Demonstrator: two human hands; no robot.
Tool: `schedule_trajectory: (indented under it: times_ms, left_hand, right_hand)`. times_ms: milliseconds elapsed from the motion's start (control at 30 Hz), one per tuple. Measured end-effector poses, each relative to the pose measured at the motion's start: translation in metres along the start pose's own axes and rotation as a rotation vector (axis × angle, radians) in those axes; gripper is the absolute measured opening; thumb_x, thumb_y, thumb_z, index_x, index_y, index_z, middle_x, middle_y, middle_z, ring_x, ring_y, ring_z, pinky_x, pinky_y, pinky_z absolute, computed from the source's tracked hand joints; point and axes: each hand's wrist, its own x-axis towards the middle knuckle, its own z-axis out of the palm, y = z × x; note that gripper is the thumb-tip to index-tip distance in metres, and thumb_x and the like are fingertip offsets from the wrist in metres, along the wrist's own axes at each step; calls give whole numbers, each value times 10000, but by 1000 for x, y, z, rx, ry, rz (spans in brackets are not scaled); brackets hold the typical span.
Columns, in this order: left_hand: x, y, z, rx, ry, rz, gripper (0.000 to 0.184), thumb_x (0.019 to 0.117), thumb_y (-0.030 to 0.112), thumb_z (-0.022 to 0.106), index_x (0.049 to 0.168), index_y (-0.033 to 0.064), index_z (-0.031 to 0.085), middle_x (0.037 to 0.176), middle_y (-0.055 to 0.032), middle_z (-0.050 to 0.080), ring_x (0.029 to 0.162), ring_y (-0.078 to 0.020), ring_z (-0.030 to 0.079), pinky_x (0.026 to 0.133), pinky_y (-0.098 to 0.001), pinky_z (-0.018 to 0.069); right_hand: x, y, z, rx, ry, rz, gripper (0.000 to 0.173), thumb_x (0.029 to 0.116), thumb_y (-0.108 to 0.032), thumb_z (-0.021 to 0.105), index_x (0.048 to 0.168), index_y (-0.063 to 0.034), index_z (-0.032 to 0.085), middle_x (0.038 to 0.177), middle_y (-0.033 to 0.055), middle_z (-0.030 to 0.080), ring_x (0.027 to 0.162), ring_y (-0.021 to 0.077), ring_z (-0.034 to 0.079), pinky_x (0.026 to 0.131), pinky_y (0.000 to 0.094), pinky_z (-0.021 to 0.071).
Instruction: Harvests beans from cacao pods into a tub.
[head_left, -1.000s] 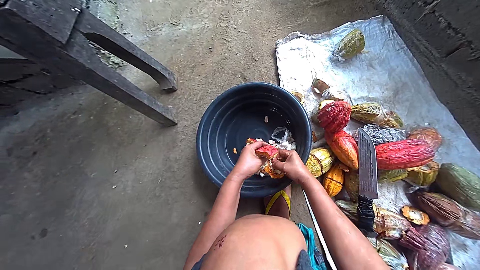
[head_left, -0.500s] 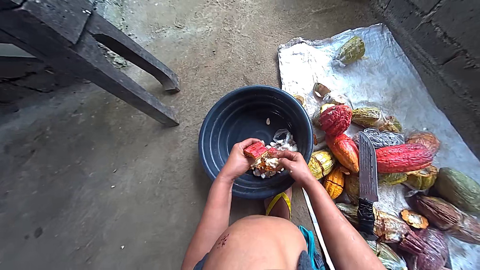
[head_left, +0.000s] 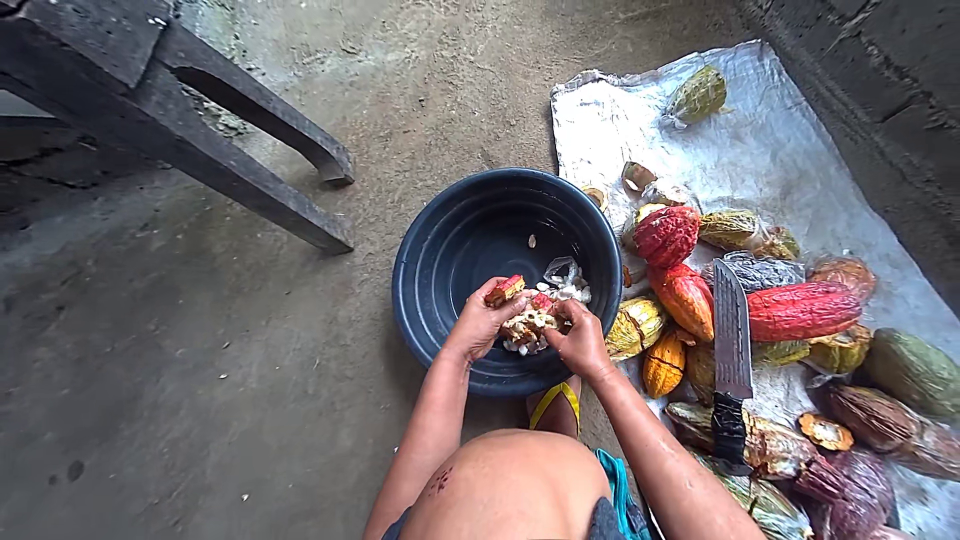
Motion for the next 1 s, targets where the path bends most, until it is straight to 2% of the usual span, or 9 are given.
schedule_trajectory:
  times_ms: [67,133,267,367,433,500,600,867,1000]
  left_hand:
    - [0,-4,4,-46,59,-6,396,933,-92,634,1299,16,526,1092,-120,713,924,-180,713,807,-342,602]
    - [3,-13,10,-51,163,57,425,878,-133,677,1264,-13,549,1052,-133,717,906,-181,715,802,-339,605]
    - [6,-16,17,163,200,245,414,811,-142,741,1186,-41,599,1023,-108,689,903,-106,683,826,-285,588]
    - [7,-17,18,324,193,318,422,771,-117,766,1160,-24,631,1014,-126,699,899,-141,688,833,-338,587]
    - [7,-20,22,352,222,321,414,770,-93,776,1152,-15,639,1004,-131,704,893,-158,692,830,-361,586]
    - [7,-23,28,343,256,314,400,764,-91,774,1134,-10,643,992,-123,706,885,-150,693,823,-349,585]
    - [7,-23,36,325,297,291,405,759,-85,780,1135,-11,649,995,-128,709,892,-154,694,827,-352,580]
    - [5,-28,49,276,357,308,381,748,-81,762,1108,-16,656,976,-110,711,882,-130,693,824,-320,578]
    - [5,-30,54,277,388,321,394,756,-73,753,1136,-47,653,1007,-138,712,910,-129,692,852,-306,567]
  right_hand:
    - [-1,3,0,30,18,-23,241,859,-101,753,1027,67,715,1036,197,695,912,209,676,846,330,560]
    - [1,6,-4,93,-29,-9,202,914,-135,713,1004,45,718,1006,156,695,859,154,671,813,301,565]
    - [2,4,-5,47,-80,-10,216,901,-114,666,1043,46,694,932,137,706,807,149,664,780,319,546]
    - [-1,4,1,-54,-74,-77,282,957,-63,616,1192,87,666,1079,213,731,959,257,730,909,392,572]
    - [-4,2,7,-129,-19,-108,310,969,-15,572,1245,105,647,1133,251,720,1048,334,720,983,447,547]
    - [-5,-2,9,-166,28,-87,342,975,10,552,1292,115,628,1185,276,701,1122,370,693,1042,464,511]
    - [-4,-5,11,-196,99,-59,323,973,28,546,1266,114,650,1190,269,706,1143,373,689,1055,460,503]
    - [-3,-4,20,-240,280,-50,282,936,59,573,1188,111,690,1089,256,732,1050,392,712,990,486,532]
    - [1,-7,19,-207,297,-9,287,952,63,545,1198,103,687,1118,243,732,1070,381,708,1003,483,523]
